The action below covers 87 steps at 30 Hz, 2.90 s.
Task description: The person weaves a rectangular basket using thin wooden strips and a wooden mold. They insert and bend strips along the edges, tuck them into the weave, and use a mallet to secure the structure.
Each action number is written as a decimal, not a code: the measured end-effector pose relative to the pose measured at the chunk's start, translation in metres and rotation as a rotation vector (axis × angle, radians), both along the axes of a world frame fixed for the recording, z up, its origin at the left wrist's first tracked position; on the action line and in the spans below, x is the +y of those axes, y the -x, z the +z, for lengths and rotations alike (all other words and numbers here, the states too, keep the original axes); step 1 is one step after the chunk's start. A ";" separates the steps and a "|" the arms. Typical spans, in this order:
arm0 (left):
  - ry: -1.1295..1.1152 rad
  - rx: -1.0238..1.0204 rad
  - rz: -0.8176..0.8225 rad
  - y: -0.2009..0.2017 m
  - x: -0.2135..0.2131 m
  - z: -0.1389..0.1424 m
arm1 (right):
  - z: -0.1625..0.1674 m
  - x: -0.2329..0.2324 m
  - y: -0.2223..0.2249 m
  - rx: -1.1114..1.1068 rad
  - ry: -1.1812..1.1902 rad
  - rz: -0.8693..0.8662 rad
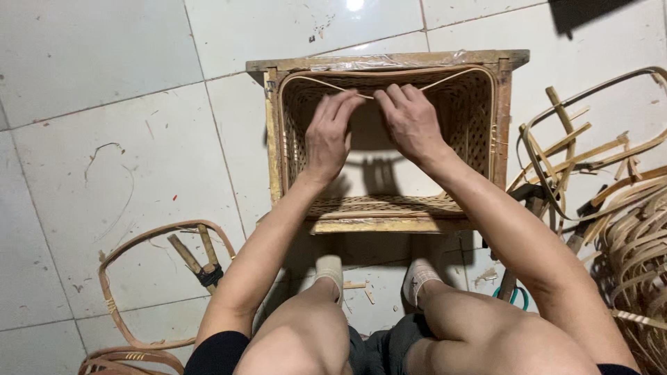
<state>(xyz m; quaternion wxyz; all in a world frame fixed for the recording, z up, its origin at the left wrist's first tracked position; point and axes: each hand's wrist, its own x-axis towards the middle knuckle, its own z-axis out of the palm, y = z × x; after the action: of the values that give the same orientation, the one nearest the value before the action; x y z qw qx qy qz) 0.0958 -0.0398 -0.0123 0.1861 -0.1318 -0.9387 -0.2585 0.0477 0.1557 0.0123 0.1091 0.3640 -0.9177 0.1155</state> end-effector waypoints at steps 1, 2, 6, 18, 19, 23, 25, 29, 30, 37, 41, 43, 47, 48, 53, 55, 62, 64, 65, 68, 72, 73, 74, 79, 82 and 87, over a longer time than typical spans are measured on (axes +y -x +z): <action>0.058 0.027 0.054 0.000 -0.002 0.002 | -0.001 0.001 0.002 0.001 -0.028 -0.002; 0.076 0.064 0.017 0.004 -0.001 0.003 | -0.001 0.001 0.004 0.027 -0.033 0.000; 0.090 -0.162 -0.092 0.031 0.018 0.006 | -0.001 0.001 -0.011 0.186 0.050 -0.028; 0.227 -0.176 -0.012 0.033 0.057 0.017 | -0.033 -0.176 -0.045 -0.951 0.756 -0.310; 0.209 -0.166 -0.009 0.032 0.056 0.017 | -0.033 -0.180 -0.042 -0.933 0.758 -0.318; 0.202 -0.120 -0.001 0.028 0.058 0.021 | -0.026 -0.177 -0.048 -0.829 0.747 -0.315; 0.222 -0.152 -0.001 0.028 0.062 0.022 | -0.024 -0.174 -0.051 -0.801 0.779 -0.310; 0.246 -0.208 -0.002 0.027 0.068 0.020 | -0.030 -0.174 -0.050 -0.927 0.875 -0.355; 0.243 -0.215 -0.001 0.027 0.069 0.019 | -0.033 -0.173 -0.050 -0.968 0.895 -0.372; 0.174 -0.181 0.000 0.030 0.070 0.008 | -0.037 -0.170 -0.049 -1.076 0.980 -0.350; 0.224 -0.173 0.012 0.031 0.071 0.005 | -0.027 -0.168 -0.050 -1.190 1.047 -0.395; 0.206 -0.128 0.027 0.033 0.069 0.002 | -0.025 -0.167 -0.051 -1.221 1.064 -0.392; 0.219 -0.113 0.013 0.044 0.063 -0.010 | -0.032 -0.166 -0.050 -1.174 0.978 -0.325; 0.235 -0.095 0.007 0.048 0.061 -0.013 | -0.035 -0.163 -0.049 -1.144 0.937 -0.302; 0.238 -0.022 -0.019 0.061 0.046 -0.025 | -0.033 -0.104 -0.036 -1.078 0.745 0.190; 0.173 -0.085 -0.017 0.061 0.038 -0.025 | -0.022 -0.051 -0.029 -1.044 0.211 0.069; -0.300 0.090 -0.108 0.034 -0.020 0.017 | -0.018 0.019 0.020 0.113 0.201 0.008; -0.509 0.024 0.231 0.012 -0.066 0.029 | -0.030 0.012 0.025 0.027 0.174 -0.009; -0.630 -0.225 0.479 0.007 -0.090 0.031 | -0.035 0.008 0.026 -0.018 0.162 -0.011; -1.142 -0.631 0.537 0.001 -0.133 0.017 | -0.046 0.003 0.026 -0.045 0.207 0.008; -1.342 -0.725 0.408 0.001 -0.148 -0.009 | -0.046 0.005 0.020 -0.058 0.259 -0.002; -1.280 -0.736 0.420 0.002 -0.149 -0.013 | -0.045 0.006 0.018 -0.048 0.252 -0.006; -1.220 -0.741 0.434 0.003 -0.150 -0.014 | -0.043 0.006 0.017 -0.036 0.245 -0.004; -0.853 -0.676 0.466 0.009 -0.150 -0.012 | -0.039 0.005 0.013 -0.104 0.234 -0.004; -0.742 -0.669 0.505 0.012 -0.147 -0.008 | -0.040 0.004 0.020 -0.076 0.236 0.002; -0.562 -0.529 0.524 0.013 -0.128 0.010 | -0.027 -0.002 0.026 0.098 0.201 0.015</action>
<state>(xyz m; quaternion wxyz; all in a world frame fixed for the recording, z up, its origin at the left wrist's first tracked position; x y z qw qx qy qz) 0.0828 -0.1676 -0.0020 0.0280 0.2358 -0.8491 -0.4719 0.0216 0.1533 -0.0142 0.1890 0.3636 -0.8923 0.1897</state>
